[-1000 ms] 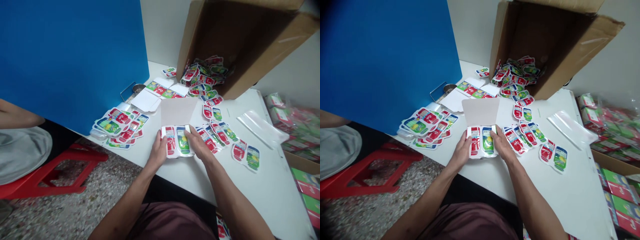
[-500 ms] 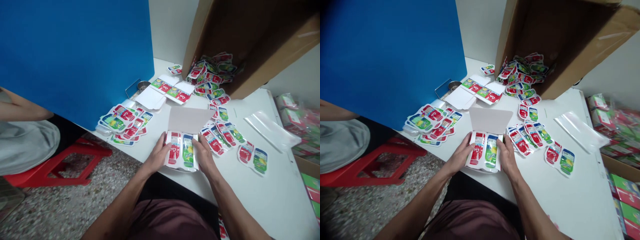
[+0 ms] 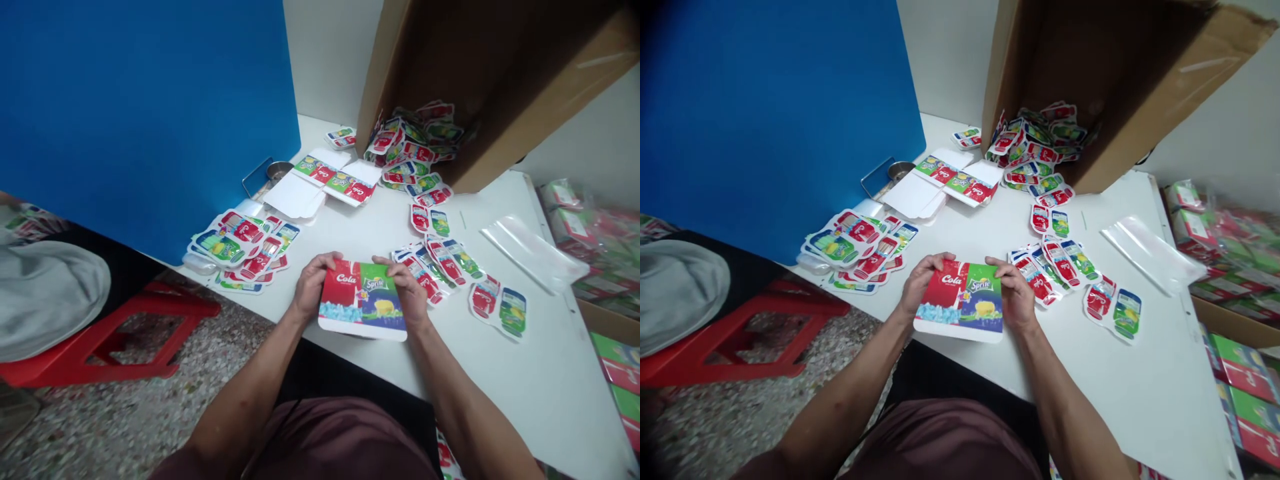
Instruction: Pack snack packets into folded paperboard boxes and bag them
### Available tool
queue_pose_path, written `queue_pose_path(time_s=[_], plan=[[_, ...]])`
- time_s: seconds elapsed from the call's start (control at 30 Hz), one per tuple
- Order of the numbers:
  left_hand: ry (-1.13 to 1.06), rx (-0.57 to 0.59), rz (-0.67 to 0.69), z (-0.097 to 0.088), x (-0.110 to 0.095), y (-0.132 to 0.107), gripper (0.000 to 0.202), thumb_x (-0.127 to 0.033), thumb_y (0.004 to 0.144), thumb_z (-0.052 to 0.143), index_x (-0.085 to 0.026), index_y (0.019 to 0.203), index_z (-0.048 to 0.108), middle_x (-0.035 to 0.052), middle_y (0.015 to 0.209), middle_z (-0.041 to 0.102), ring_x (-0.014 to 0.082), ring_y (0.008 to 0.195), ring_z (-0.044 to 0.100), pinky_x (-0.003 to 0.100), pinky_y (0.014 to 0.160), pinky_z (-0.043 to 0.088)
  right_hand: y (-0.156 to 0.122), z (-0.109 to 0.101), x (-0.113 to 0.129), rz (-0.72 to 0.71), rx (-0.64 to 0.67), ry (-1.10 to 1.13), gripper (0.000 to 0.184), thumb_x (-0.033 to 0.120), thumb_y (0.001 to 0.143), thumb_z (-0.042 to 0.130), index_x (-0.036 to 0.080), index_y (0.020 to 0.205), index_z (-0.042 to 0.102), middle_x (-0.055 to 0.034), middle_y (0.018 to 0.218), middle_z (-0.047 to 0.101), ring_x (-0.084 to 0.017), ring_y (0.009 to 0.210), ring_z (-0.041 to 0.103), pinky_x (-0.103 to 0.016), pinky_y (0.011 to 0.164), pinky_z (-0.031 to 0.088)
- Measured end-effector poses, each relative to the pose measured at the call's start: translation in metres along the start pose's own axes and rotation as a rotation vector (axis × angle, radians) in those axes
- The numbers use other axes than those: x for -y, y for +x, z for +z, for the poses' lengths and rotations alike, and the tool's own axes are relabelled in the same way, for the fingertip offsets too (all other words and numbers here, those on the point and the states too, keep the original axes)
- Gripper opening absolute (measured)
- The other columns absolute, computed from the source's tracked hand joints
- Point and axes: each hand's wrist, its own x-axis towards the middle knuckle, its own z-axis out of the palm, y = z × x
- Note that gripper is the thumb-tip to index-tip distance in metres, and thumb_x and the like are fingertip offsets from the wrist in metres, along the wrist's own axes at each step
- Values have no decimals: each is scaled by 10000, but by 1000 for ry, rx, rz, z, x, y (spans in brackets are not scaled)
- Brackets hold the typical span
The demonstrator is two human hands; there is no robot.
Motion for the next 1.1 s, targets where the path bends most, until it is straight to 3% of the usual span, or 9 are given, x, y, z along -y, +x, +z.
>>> queue_pose_path(time_s=[0.1, 0.17, 0.27, 0.4, 0.73, 0.87, 0.97, 1.03, 1.1], plan=[[-25, 60, 37, -4, 1, -4, 123, -288, 792, 602, -172, 763, 626, 90, 1408, 636, 268, 1061, 667, 364, 849, 539, -4, 2, 2, 8, 2, 109, 277, 471, 933, 483, 255, 763, 520, -49, 1387, 671, -329, 1125, 678, -503, 881, 531], [0, 89, 39, -5, 1, -7, 204, -376, 845, 617, -176, 805, 618, 98, 1510, 563, 309, 1176, 633, 397, 909, 532, -6, 5, 3, 15, -3, 130, 310, 469, 909, 627, 246, 730, 509, -27, 1379, 667, -294, 1068, 685, -434, 824, 543], [198, 130, -2, -5, -2, -13, 216, -320, 822, 749, -198, 857, 574, 33, 1698, 334, 355, 1384, 508, 421, 980, 522, -9, 8, 5, 35, 21, 88, 308, 309, 788, 825, 243, 767, 525, -6, 1432, 623, -268, 1076, 675, -358, 767, 548], [277, 193, -42, -6, -2, -16, 172, -250, 848, 711, -231, 950, 574, -86, 1765, 89, 371, 1526, 339, 449, 982, 555, -11, 6, 4, 90, 41, 25, 210, 334, 830, 766, 279, 957, 607, 10, 1587, 476, -301, 1144, 658, -363, 700, 572], [265, 156, 70, -12, 24, -19, 404, -202, 874, 531, -286, 1267, 577, -118, 1763, 69, 332, 1487, 413, 511, 1086, 532, -12, 10, -10, -82, 90, -179, 441, 439, 944, 529, 330, 1371, 523, 18, 1712, 293, -316, 1273, 613, -442, 859, 603], [359, 131, 156, -12, 26, -21, 366, -173, 884, 491, -259, 1223, 599, -79, 1766, 109, 333, 1529, 366, 567, 1134, 487, -10, 6, -9, -82, 80, -233, 400, 413, 948, 539, 323, 1335, 577, 4, 1683, 359, -344, 1410, 515, -518, 1024, 547], [552, 120, 338, -15, 19, -24, 259, -149, 893, 497, -225, 1044, 693, -60, 1744, 226, 331, 1611, 180, 636, 1258, 290, -9, -3, -3, -135, 93, -433, 341, 423, 989, 549, 328, 1302, 646, 17, 1694, 341, -326, 1570, 288, -582, 1238, 329], [728, 222, 499, -19, 12, -26, 259, -143, 924, 492, -231, 938, 735, -32, 1645, 451, 303, 1626, 135, 649, 1302, 136, -11, -11, 5, -234, 150, -590, 314, 411, 1019, 545, 350, 1299, 672, 48, 1722, 272, -304, 1604, 204, -582, 1290, 222], [868, 410, 655, -26, 7, -28, 295, -173, 972, 468, -248, 966, 753, 15, 1439, 671, 291, 1581, 296, 656, 1306, 66, -16, -18, 12, -402, 253, -707, 309, 357, 1043, 520, 377, 1306, 682, 67, 1708, 309, -283, 1614, 175, -574, 1306, 185]])
